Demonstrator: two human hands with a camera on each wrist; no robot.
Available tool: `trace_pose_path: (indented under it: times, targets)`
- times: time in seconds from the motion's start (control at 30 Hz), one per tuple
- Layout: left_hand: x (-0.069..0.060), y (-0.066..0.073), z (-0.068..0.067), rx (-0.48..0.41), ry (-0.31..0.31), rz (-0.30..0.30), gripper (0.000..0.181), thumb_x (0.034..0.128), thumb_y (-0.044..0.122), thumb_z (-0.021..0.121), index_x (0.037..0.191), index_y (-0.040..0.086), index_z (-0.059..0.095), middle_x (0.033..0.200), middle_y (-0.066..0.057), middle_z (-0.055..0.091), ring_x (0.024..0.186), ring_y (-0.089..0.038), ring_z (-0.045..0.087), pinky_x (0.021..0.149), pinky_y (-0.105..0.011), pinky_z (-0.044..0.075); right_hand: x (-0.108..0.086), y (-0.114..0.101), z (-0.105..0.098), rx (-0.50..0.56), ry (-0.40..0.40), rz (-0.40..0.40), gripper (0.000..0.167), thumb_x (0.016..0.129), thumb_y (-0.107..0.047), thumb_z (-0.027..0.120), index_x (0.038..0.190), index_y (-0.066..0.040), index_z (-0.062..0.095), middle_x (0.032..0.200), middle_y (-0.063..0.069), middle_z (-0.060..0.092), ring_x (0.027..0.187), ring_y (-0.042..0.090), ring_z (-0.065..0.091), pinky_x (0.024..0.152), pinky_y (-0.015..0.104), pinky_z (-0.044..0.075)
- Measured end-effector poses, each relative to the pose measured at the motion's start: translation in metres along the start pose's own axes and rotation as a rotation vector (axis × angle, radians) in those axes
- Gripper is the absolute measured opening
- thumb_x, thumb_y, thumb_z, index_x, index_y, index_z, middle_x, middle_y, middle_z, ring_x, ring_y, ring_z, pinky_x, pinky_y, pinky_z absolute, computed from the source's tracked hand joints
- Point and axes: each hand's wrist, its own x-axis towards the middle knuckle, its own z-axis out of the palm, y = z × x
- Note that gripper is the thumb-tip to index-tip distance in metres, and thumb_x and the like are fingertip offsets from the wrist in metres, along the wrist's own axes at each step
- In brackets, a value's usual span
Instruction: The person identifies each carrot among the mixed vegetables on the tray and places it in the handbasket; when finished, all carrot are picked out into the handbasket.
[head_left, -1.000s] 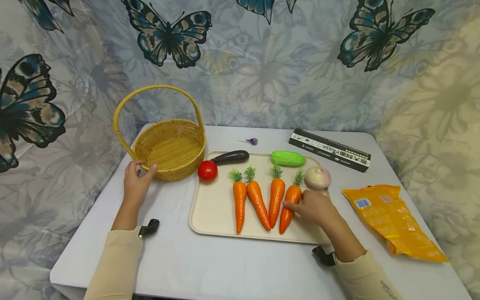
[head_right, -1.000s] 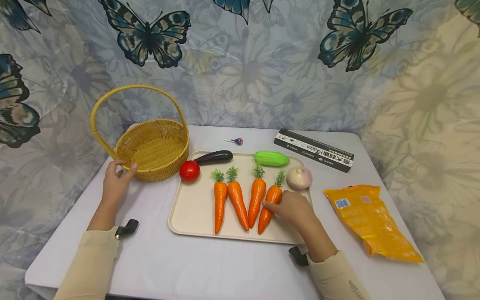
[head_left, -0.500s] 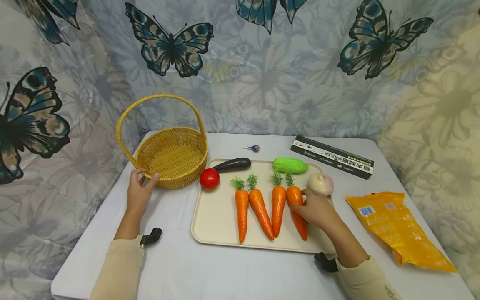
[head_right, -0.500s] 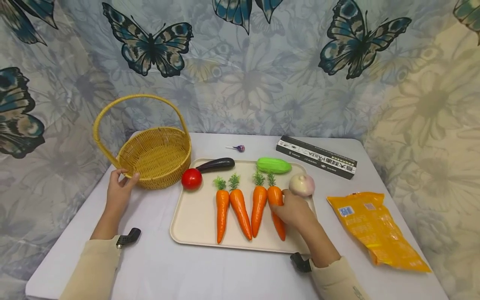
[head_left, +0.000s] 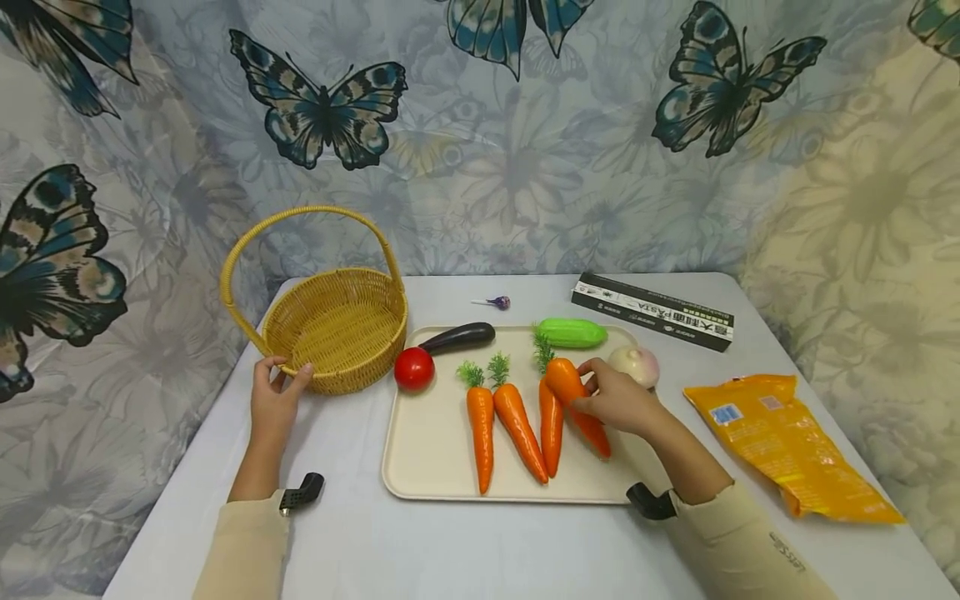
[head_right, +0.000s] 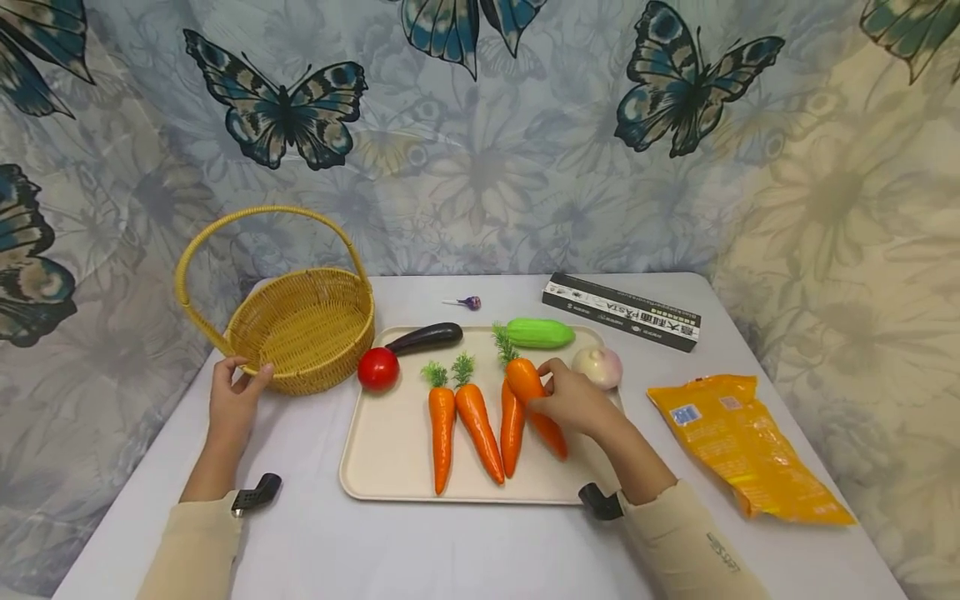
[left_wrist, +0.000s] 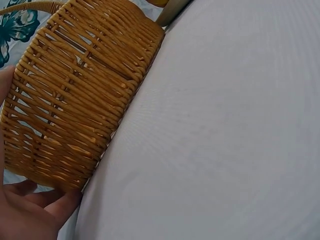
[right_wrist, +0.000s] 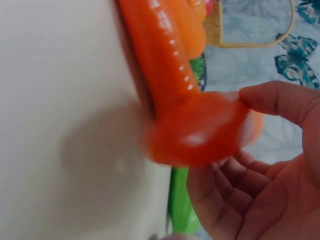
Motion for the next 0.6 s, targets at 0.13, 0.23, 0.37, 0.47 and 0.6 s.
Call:
trace_pose_path:
  times: [0.13, 0.23, 0.37, 0.47, 0.6]
  targets:
    - [0.001, 0.000, 0.000, -0.001, 0.004, 0.029, 0.067, 0.0894, 0.041, 0.070, 0.133, 0.007, 0.032, 0.160, 0.001, 0.010, 0.143, -0.031, 0.021, 0.109, -0.050, 0.032, 0.015, -0.008, -0.002, 0.035, -0.036, -0.054, 0.057, 0.082, -0.017, 0.071, 0.129, 0.002, 0.047, 0.094, 0.010, 0.061, 0.075, 0.020, 0.058, 0.063, 0.031, 0.050]
    - [0.001, -0.001, 0.000, 0.007, 0.012, 0.039, 0.065, 0.0891, 0.042, 0.070, 0.131, 0.009, 0.033, 0.160, 0.000, 0.010, 0.143, -0.031, 0.021, 0.109, -0.050, 0.031, 0.025, -0.016, -0.001, 0.059, -0.057, -0.083, 0.057, 0.083, -0.019, 0.072, 0.132, 0.000, 0.048, 0.097, 0.009, 0.063, 0.081, 0.021, 0.060, 0.069, 0.032, 0.051]
    - [-0.001, -0.007, -0.001, 0.006, 0.005, 0.031, 0.062, 0.0895, 0.041, 0.070, 0.129, 0.011, 0.033, 0.160, 0.000, 0.008, 0.144, -0.031, 0.020, 0.110, -0.050, 0.030, 0.036, -0.025, 0.004, 0.104, -0.085, -0.109, 0.056, 0.084, -0.019, 0.074, 0.133, -0.002, 0.051, 0.099, 0.009, 0.062, 0.086, 0.022, 0.059, 0.074, 0.034, 0.050]
    - [-0.003, -0.009, -0.001, 0.006, -0.002, 0.017, 0.060, 0.0897, 0.040, 0.070, 0.129, 0.012, 0.033, 0.160, 0.001, 0.007, 0.144, -0.030, 0.020, 0.110, -0.049, 0.031, 0.046, -0.033, 0.010, 0.143, -0.126, -0.124, 0.056, 0.085, -0.018, 0.076, 0.133, -0.005, 0.052, 0.101, 0.009, 0.062, 0.088, 0.023, 0.060, 0.074, 0.035, 0.051]
    - [-0.002, -0.007, -0.002, 0.005, -0.014, 0.028, 0.065, 0.0904, 0.040, 0.069, 0.133, 0.009, 0.031, 0.160, 0.002, 0.004, 0.144, -0.029, 0.019, 0.110, -0.049, 0.030, 0.065, -0.050, 0.019, 0.179, -0.169, -0.146, 0.054, 0.086, -0.017, 0.077, 0.133, -0.008, 0.053, 0.105, 0.010, 0.062, 0.090, 0.023, 0.062, 0.072, 0.034, 0.053]
